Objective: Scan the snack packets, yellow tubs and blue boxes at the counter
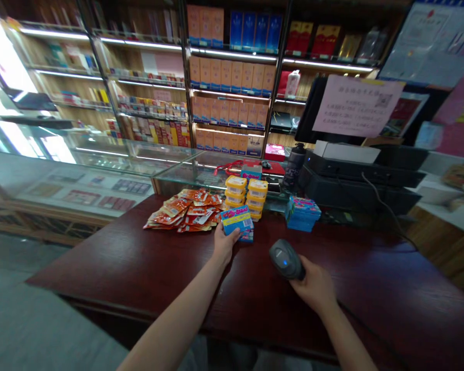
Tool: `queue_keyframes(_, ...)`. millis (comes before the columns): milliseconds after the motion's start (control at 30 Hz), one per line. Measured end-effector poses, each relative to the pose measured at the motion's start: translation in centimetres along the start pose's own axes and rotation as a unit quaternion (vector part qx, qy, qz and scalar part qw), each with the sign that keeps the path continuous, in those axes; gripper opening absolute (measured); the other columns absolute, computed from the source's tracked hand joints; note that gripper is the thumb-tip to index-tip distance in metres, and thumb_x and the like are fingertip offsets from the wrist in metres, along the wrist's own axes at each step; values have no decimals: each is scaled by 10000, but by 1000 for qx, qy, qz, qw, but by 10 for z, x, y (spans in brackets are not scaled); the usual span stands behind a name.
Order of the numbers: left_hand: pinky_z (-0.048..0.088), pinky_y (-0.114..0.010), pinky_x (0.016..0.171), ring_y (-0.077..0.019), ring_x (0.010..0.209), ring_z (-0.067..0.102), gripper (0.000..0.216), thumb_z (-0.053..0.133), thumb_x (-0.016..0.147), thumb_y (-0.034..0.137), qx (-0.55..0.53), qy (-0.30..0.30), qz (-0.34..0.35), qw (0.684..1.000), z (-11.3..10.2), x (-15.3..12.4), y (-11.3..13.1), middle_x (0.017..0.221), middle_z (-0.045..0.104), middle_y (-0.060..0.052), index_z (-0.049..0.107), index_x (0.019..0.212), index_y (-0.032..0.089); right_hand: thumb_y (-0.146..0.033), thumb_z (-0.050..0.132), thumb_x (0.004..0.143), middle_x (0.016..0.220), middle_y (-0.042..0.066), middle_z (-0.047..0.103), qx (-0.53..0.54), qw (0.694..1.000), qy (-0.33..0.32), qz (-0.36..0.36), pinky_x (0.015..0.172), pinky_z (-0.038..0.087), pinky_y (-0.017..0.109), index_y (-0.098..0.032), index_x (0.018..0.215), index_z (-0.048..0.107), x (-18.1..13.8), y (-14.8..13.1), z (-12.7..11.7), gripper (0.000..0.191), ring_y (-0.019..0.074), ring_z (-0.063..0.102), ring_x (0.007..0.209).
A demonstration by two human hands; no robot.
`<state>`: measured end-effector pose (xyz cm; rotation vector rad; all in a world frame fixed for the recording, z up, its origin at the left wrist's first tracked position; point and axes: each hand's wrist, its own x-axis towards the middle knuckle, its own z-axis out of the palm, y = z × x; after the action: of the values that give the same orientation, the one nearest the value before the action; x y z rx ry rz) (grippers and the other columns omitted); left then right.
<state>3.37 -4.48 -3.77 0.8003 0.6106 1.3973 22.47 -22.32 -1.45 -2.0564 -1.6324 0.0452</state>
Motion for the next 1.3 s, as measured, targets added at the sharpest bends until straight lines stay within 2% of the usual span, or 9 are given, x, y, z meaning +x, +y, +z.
queue_keyframes(133, 556, -367, 786, -182, 823, 665, 645, 851, 513, 282, 40, 5, 26, 999, -2, 1, -7, 973, 674, -62, 534, 1060, 150, -373, 646, 707, 980, 85, 726, 260, 965, 14, -9, 778, 503, 338, -195, 1030, 658, 4, -15, -4, 370, 252, 674, 892)
queue_keyframes(233, 549, -363, 786, -185, 819, 662, 653, 850, 502, 289, 57, 14, 35, 998, -2, 2, -10, 952, 674, -59, 543, 1061, 148, -416, 664, 692, 979, 97, 731, 356, 934, -5, 5, 829, 513, 376, -167, 974, 684, 7, -25, -4, 377, 264, 675, 906)
queue_keyframes(567, 528, -300, 687, -140, 677, 622, 520, 789, 537, 264, 130, 20, 57, 990, -2, 1, -12, 831, 674, -40, 579, 993, 127, -407, 657, 699, 839, 80, 742, 314, 949, 20, 25, 746, 532, 342, -156, 907, 702, 5, -32, -6, 329, 254, 682, 807)
queue_keyframes(733, 530, -351, 770, -175, 786, 651, 575, 804, 540, 297, 92, 8, 55, 994, -3, 1, -13, 934, 678, -55, 543, 1031, 151, -419, 646, 709, 875, 74, 739, 304, 953, 15, 15, 764, 516, 330, -169, 935, 694, 6, -29, -4, 340, 248, 678, 841)
queue_keyframes(867, 523, -361, 801, -190, 819, 653, 531, 778, 587, 307, 141, 21, 105, 984, -2, 1, -7, 948, 674, -60, 551, 1042, 151, -423, 638, 717, 906, 67, 732, 188, 982, 30, 12, 696, 484, 298, -206, 978, 675, 6, -21, -5, 342, 242, 675, 836)
queue_keyframes(967, 514, -339, 801, -186, 823, 639, 423, 737, 650, 330, 239, 69, 200, 948, -1, 2, 3, 928, 667, -47, 581, 1005, 161, -342, 613, 744, 808, 33, 722, 17, 999, 44, 26, 600, 414, 270, -244, 963, 659, 3, -14, -6, 244, 231, 671, 751)
queue_keyframes(1100, 497, -293, 725, -156, 733, 601, 285, 681, 732, 328, 369, 110, 320, 866, -5, 3, 20, 829, 640, -12, 597, 959, 178, -254, 588, 764, 880, 52, 710, -128, 987, 94, -26, 622, 375, 268, -210, 982, 631, 0, -1, 0, 227, 218, 656, 781)
queue_keyframes(1233, 460, -324, 808, -182, 845, 586, 144, 631, 766, 216, 499, 12, 439, 747, -12, 4, 34, 872, 650, -33, 646, 908, 197, -194, 568, 753, 888, 52, 701, -178, 977, 107, -54, 641, 365, 274, -195, 968, 620, -3, 10, 9, 221, 206, 639, 773)
queue_keyframes(1300, 430, -357, 852, -205, 908, 565, 202, 610, 763, 164, 563, -46, 464, 682, -12, 4, 36, 925, 658, -42, 675, 945, 223, -200, 566, 758, 875, 45, 700, -177, 977, 107, -50, 630, 358, 273, -197, 965, 618, -4, 12, 11, 214, 202, 638, 766)
